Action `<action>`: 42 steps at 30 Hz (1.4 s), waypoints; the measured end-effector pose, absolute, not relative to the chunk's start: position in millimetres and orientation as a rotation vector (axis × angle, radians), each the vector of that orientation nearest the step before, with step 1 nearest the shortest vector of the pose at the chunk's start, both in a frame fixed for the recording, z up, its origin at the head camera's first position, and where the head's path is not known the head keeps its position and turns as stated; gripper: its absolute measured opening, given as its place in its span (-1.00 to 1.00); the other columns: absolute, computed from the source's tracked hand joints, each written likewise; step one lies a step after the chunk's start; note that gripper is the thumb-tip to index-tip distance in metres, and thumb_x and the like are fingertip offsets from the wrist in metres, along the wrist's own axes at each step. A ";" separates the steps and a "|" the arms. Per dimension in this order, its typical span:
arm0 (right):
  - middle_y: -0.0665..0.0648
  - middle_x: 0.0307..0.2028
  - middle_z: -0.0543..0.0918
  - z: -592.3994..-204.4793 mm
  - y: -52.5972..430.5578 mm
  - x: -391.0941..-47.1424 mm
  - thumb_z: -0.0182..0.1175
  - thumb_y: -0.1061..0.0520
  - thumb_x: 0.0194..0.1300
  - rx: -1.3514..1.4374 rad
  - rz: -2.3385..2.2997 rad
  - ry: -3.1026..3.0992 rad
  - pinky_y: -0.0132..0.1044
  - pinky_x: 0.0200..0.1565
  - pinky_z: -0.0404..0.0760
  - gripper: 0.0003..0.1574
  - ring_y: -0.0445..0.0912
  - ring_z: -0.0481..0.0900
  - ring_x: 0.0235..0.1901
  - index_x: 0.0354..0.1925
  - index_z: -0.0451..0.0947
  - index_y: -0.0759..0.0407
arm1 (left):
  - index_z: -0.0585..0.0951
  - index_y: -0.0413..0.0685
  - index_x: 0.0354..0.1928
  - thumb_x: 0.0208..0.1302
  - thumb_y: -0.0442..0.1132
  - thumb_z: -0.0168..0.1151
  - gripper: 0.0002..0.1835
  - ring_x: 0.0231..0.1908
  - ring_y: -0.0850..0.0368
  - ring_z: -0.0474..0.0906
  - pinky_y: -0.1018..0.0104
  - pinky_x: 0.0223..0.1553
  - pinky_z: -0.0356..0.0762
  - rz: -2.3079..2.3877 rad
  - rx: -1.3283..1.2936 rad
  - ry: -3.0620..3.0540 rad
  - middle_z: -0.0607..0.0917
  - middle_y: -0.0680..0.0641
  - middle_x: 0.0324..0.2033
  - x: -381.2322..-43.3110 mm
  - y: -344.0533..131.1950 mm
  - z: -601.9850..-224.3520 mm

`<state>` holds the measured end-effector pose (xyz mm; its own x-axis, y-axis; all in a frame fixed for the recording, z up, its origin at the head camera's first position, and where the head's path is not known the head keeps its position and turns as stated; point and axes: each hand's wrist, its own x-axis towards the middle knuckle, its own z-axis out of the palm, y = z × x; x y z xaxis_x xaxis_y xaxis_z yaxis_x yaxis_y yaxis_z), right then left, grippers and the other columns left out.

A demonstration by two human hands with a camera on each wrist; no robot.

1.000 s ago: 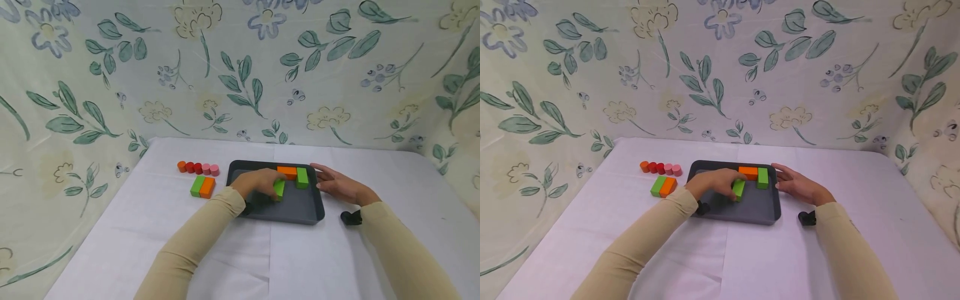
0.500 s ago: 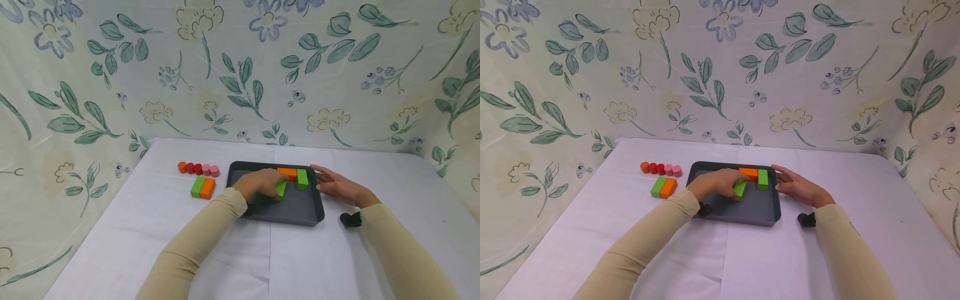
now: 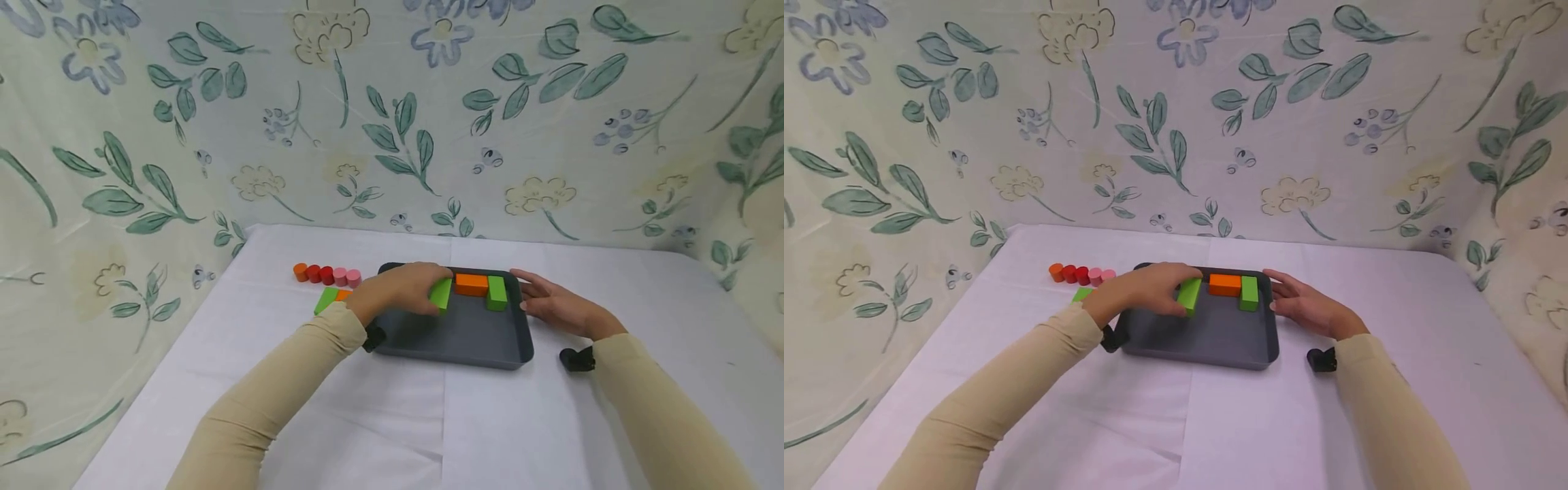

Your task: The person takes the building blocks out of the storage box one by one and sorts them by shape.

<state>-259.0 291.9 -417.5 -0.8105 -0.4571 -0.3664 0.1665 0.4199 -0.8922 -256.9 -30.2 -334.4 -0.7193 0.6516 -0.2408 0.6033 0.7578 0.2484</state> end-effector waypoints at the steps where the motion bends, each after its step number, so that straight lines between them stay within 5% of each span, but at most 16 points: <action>1: 0.26 0.60 -0.30 -417.4 292.8 -258.7 0.08 0.10 0.40 -0.243 -1.416 2.103 0.26 0.50 -0.17 0.08 0.29 -0.23 0.57 0.59 -0.37 -0.17 | 0.29 -0.01 0.46 0.23 -0.07 0.34 -0.23 0.11 0.09 0.42 0.24 0.21 0.51 0.232 0.977 2.644 0.52 -0.01 0.24 -255.9 -34.6 -332.3; 28: 0.27 0.60 -0.30 -415.8 293.7 -260.0 0.11 0.10 0.38 -0.253 -1.424 2.094 0.28 0.49 -0.17 0.11 0.31 -0.22 0.56 0.59 -0.38 -0.15 | 0.36 -0.05 0.40 0.16 -0.30 0.39 -0.26 0.11 -0.02 0.55 0.11 0.11 0.64 0.722 0.870 2.711 0.52 -0.06 0.25 -221.4 -158.6 -305.3; 42: 0.29 0.59 -0.30 -416.6 292.8 -259.7 0.11 0.09 0.38 -0.253 -1.407 2.107 0.30 0.49 -0.19 0.11 0.33 -0.23 0.56 0.59 -0.37 -0.15 | 0.39 -0.15 0.36 0.13 -0.36 0.41 -0.28 0.13 -0.09 0.50 -0.03 0.10 0.65 0.762 0.612 2.857 0.56 -0.15 0.18 -210.1 -246.6 -335.9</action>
